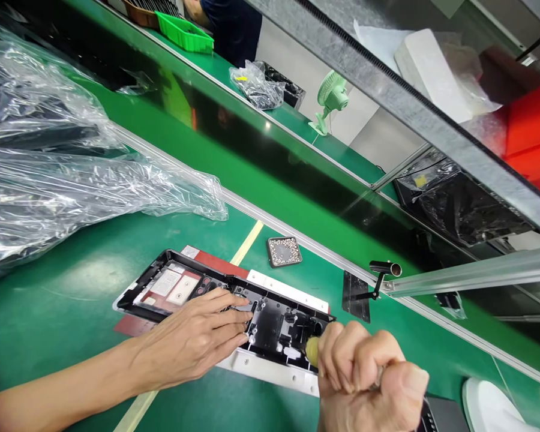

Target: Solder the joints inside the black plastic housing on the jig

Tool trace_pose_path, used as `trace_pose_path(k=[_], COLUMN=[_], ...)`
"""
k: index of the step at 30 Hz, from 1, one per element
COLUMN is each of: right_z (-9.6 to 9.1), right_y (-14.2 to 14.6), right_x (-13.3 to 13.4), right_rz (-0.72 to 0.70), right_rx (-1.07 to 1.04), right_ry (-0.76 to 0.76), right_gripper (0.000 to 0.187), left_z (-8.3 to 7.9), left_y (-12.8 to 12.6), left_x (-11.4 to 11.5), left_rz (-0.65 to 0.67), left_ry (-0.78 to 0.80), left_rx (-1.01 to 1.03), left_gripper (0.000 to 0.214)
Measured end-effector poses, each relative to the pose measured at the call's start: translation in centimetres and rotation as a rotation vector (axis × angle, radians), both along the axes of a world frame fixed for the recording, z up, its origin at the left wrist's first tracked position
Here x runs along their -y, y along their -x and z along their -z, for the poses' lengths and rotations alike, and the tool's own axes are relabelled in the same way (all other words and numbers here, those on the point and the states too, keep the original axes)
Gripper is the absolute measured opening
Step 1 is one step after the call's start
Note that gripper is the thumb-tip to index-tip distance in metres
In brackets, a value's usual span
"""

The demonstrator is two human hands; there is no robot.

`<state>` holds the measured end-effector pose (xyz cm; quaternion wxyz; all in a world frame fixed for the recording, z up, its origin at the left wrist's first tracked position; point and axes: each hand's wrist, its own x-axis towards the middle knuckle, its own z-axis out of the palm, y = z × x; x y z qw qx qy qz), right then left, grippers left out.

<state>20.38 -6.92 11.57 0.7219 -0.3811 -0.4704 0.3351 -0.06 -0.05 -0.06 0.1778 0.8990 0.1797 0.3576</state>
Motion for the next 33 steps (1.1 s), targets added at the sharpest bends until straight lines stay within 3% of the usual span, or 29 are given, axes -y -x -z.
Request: trace_pose_path(k=[15,33], right_z=[-0.08,-0.20], right_y=[0.04,0.45], right_x=[-0.11,-0.30], right_rz=[0.009,0.130], right_rx=[-0.051,-0.009], right_ry=[0.035,0.018], right_gripper=[0.047,0.049], left_z=[0.16,0.00], left_y=[-0.10,0.01], left_x=[-0.05,0.10], left_rz=[-0.006,-0.001], left_ry=[-0.013,-0.040], left_rx=[-0.023,-0.029], left_gripper=[0.020,0.023])
